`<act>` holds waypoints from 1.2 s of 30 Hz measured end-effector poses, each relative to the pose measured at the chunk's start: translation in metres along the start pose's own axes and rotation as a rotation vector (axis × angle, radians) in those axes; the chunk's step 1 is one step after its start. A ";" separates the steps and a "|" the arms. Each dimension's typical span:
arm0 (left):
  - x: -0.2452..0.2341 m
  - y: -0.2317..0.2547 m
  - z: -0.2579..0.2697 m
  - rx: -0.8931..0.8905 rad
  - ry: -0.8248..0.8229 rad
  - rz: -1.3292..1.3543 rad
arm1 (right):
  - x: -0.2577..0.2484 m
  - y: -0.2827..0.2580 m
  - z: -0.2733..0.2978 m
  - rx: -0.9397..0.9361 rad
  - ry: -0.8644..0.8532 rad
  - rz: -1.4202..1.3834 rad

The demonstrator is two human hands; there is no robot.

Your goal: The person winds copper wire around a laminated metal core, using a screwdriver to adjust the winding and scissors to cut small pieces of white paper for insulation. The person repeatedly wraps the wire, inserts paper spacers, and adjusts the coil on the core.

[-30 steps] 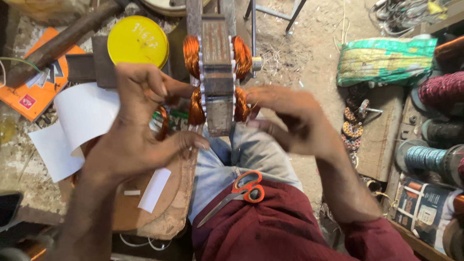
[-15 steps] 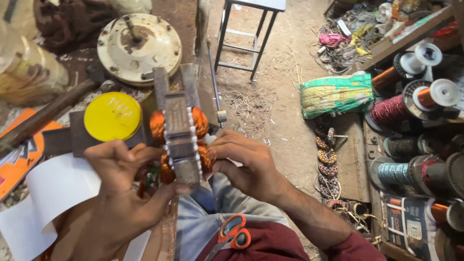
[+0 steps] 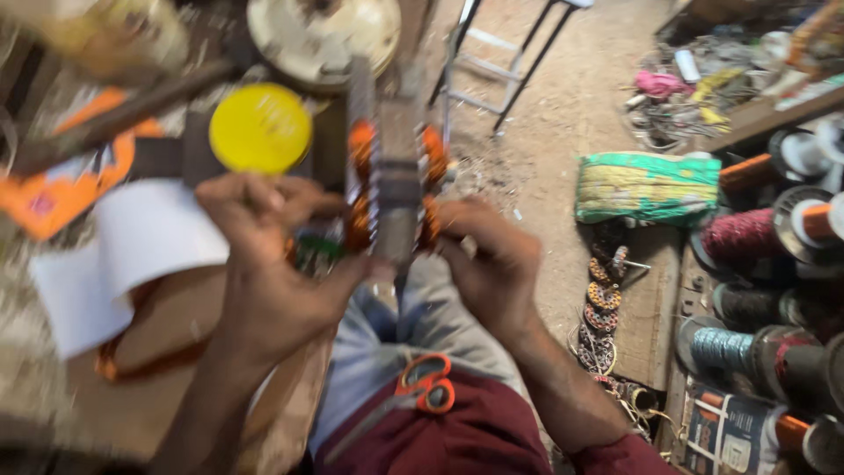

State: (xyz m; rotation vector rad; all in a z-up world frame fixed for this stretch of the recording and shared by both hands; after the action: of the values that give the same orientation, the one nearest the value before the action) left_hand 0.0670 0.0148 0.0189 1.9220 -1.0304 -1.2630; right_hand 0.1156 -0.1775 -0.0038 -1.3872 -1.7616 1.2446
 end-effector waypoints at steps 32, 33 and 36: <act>0.000 -0.010 -0.015 0.073 -0.170 0.228 | -0.012 0.039 0.002 0.065 -0.036 -0.132; 0.003 -0.014 -0.014 0.031 -0.118 0.297 | -0.009 0.038 0.002 0.061 -0.018 -0.076; 0.012 -0.023 -0.004 -0.046 0.017 0.456 | -0.004 0.030 0.015 -0.034 0.162 -0.170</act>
State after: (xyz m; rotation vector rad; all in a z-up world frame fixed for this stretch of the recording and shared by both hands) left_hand 0.0799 0.0168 -0.0038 1.5402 -1.3242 -0.9954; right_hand 0.1164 -0.1852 -0.0362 -1.2888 -1.7547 0.9887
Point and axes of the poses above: each hand's wrist, its own z-axis away from the middle knuckle, its own x-axis out of the palm, y = z × x, the point moved 9 cm from there along -z, towards the middle knuckle, and after that the axes turned 4 degrees about -z, right-handed, at the moved point
